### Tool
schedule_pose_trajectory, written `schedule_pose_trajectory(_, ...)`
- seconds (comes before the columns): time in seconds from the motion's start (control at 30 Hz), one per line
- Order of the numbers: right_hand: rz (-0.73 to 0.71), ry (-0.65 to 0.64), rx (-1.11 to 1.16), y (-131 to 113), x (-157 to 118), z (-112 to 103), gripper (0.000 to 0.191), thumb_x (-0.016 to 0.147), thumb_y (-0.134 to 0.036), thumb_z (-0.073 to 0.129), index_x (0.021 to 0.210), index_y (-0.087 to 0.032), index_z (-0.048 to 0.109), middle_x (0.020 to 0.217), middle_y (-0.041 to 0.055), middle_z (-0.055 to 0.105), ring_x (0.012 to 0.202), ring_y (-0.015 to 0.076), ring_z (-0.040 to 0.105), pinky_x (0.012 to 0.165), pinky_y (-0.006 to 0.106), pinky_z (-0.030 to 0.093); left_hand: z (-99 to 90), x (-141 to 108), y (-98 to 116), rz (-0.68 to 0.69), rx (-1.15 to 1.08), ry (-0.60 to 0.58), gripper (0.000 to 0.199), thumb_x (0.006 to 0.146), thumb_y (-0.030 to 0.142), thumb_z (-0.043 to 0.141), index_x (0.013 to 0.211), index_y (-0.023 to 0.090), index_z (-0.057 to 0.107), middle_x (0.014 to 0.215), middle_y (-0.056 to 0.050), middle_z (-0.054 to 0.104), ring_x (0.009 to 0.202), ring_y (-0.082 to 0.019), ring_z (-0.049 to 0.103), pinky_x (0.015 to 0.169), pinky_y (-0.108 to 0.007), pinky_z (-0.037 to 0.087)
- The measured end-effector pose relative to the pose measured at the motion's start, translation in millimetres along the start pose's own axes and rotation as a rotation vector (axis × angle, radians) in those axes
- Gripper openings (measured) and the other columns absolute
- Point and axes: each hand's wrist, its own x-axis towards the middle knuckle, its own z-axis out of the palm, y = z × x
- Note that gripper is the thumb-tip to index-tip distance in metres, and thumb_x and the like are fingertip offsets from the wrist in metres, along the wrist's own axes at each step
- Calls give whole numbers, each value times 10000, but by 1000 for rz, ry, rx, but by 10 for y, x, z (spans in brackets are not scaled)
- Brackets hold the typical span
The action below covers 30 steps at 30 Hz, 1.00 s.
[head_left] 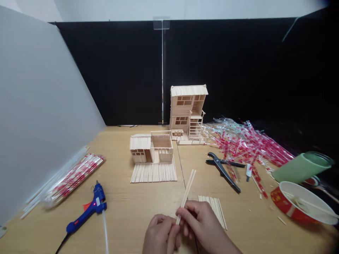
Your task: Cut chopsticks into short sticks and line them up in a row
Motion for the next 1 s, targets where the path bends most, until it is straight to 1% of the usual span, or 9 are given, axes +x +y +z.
schedule_pose_trajectory(0.17,31,40,-165,28,40,13,410,912,-454,578,605,-183,565,480,-13,540,424,112,489,451,218,336,157,-195,-235,9,192,62,410,1055,325,327,755,232,592,609,-1,630,628,-179,609,597,-267,426)
schedule_pose_trajectory(0.27,-30,49,-277,35,1,-35,389,926,-417,550,634,-170,621,506,-7,550,452,116,494,465,225,320,38,-153,-272,-92,306,-84,373,1037,331,365,782,232,619,647,-23,657,622,-192,635,579,-274,419)
schedule_pose_trajectory(0.4,-69,99,-333,111,-142,-115,361,931,-426,547,704,-166,653,575,9,598,534,132,519,499,233,319,-239,108,-132,-298,493,-338,314,1028,300,397,895,233,673,748,-61,728,723,-240,699,629,-297,433)
schedule_pose_trajectory(0.47,-73,134,-321,179,-235,-153,371,936,-439,538,696,-170,629,586,10,596,570,140,529,521,235,329,-298,252,-58,-323,567,-421,314,1031,299,394,927,230,682,776,-71,748,748,-262,711,635,-310,427)
schedule_pose_trajectory(0.57,-71,166,-286,291,-368,-228,415,956,-485,496,688,-180,585,565,-4,569,547,137,509,531,243,334,-274,401,-13,-288,671,-468,313,1028,295,395,942,219,686,801,-85,764,773,-286,717,662,-329,430)
schedule_pose_trajectory(0.67,-67,247,-320,381,-466,-384,445,964,-515,474,677,-188,566,546,-14,539,523,138,493,539,255,333,-241,454,-17,-267,719,-447,338,1034,303,380,927,214,688,781,-82,763,759,-283,714,740,-360,445)
schedule_pose_trajectory(0.73,-84,366,-405,431,-509,-557,442,965,-505,473,670,-191,571,551,-11,539,541,148,507,562,264,336,-256,450,-27,-287,727,-403,366,1036,311,372,892,213,694,777,-81,762,759,-274,712,791,-374,441)
schedule_pose_trajectory(0.87,-71,589,-630,558,-555,-985,350,958,-429,503,741,-188,635,665,31,652,631,181,585,635,284,354,-286,382,-118,-372,759,-259,406,1023,383,386,839,218,708,781,-86,751,739,-274,695,740,-365,419)
schedule_pose_trajectory(1.0,31,551,-732,616,-522,-1213,298,952,-368,549,738,-187,650,719,48,697,675,192,613,645,284,353,-185,250,-258,-307,561,-56,413,1004,435,414,853,196,716,851,-80,708,772,-246,655,702,-341,426)
